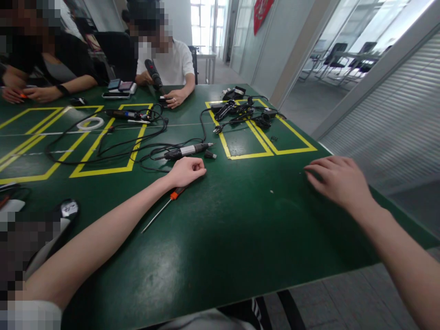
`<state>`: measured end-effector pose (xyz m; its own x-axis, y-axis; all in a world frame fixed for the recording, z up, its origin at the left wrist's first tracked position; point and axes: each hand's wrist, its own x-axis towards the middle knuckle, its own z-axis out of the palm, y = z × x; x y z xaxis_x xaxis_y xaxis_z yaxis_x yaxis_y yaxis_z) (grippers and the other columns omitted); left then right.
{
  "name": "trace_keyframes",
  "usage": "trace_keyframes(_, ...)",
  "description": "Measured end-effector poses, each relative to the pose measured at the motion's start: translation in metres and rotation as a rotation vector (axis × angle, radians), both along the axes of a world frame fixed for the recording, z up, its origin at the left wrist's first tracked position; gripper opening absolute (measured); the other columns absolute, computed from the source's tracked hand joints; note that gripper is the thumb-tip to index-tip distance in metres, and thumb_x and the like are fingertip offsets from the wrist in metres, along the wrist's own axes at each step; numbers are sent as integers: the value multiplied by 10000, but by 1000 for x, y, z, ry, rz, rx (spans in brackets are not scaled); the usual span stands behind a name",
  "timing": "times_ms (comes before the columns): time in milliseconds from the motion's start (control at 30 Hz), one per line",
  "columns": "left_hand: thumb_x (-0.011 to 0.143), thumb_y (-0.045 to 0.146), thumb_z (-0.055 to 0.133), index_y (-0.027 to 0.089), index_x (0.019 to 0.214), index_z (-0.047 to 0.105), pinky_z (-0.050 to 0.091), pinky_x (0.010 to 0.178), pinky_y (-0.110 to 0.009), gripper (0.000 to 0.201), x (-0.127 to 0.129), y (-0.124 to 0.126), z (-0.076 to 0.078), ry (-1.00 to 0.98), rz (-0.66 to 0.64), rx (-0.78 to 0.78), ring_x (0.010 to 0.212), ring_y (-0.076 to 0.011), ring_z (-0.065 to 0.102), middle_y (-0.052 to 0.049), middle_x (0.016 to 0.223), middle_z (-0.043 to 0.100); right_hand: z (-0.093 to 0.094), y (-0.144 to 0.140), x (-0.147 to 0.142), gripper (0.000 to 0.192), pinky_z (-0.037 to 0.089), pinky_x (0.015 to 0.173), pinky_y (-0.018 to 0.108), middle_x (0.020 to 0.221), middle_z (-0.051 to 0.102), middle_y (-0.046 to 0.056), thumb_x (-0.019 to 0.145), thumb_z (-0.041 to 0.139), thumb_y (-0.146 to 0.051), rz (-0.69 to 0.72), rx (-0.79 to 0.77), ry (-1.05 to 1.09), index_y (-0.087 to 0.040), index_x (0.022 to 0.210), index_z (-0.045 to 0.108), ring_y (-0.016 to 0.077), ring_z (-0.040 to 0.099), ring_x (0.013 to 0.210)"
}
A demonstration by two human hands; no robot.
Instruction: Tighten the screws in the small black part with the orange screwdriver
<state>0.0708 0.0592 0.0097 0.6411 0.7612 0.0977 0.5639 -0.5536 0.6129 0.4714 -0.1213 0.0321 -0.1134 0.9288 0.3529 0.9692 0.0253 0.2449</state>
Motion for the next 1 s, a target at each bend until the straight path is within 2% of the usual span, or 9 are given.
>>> trace_keyframes(100,825,286,604,193,717,694,363,654,-277,169,0,-1,1,6,7,-6,689,-158,594,14,702,697,3,17,6,355,555,809,457,1042,804,190,912,452,-228,66,-189,-161,-163,965,798,342,729,973)
trace_keyframes(200,824,283,606,191,720,696,362,657,-276,166,1,-2,1,5,3,-14,684,-155,591,15,700,692,3,26,10,391,582,793,416,1051,810,187,920,430,-172,111,-278,-192,-140,1001,811,308,763,934)
trace_keyframes(467,819,290,597,192,712,684,357,656,-274,170,0,0,-1,-13,-7,-13,692,-154,587,18,691,683,-4,22,18,336,647,707,366,993,802,173,890,467,-178,122,-300,-38,-166,895,803,290,773,860)
trace_keyframes(700,826,294,591,193,705,678,355,649,-279,180,0,-1,-1,-13,-7,-2,698,-156,590,15,692,685,-9,21,15,340,607,645,348,948,775,167,925,420,-279,105,-289,-25,-173,893,742,281,762,821)
trace_keyframes(867,820,300,593,195,702,674,357,651,-280,178,0,-1,0,-9,-11,0,697,-160,594,14,692,689,3,34,11,223,560,633,353,913,746,139,867,515,-341,-7,-479,89,-200,843,686,273,729,765)
trace_keyframes(1000,822,297,591,195,705,680,358,652,-279,179,0,-1,0,-4,-3,2,692,-159,594,12,692,691,9,44,11,155,510,594,331,752,717,71,826,590,-359,-23,-572,138,-228,756,632,239,691,652)
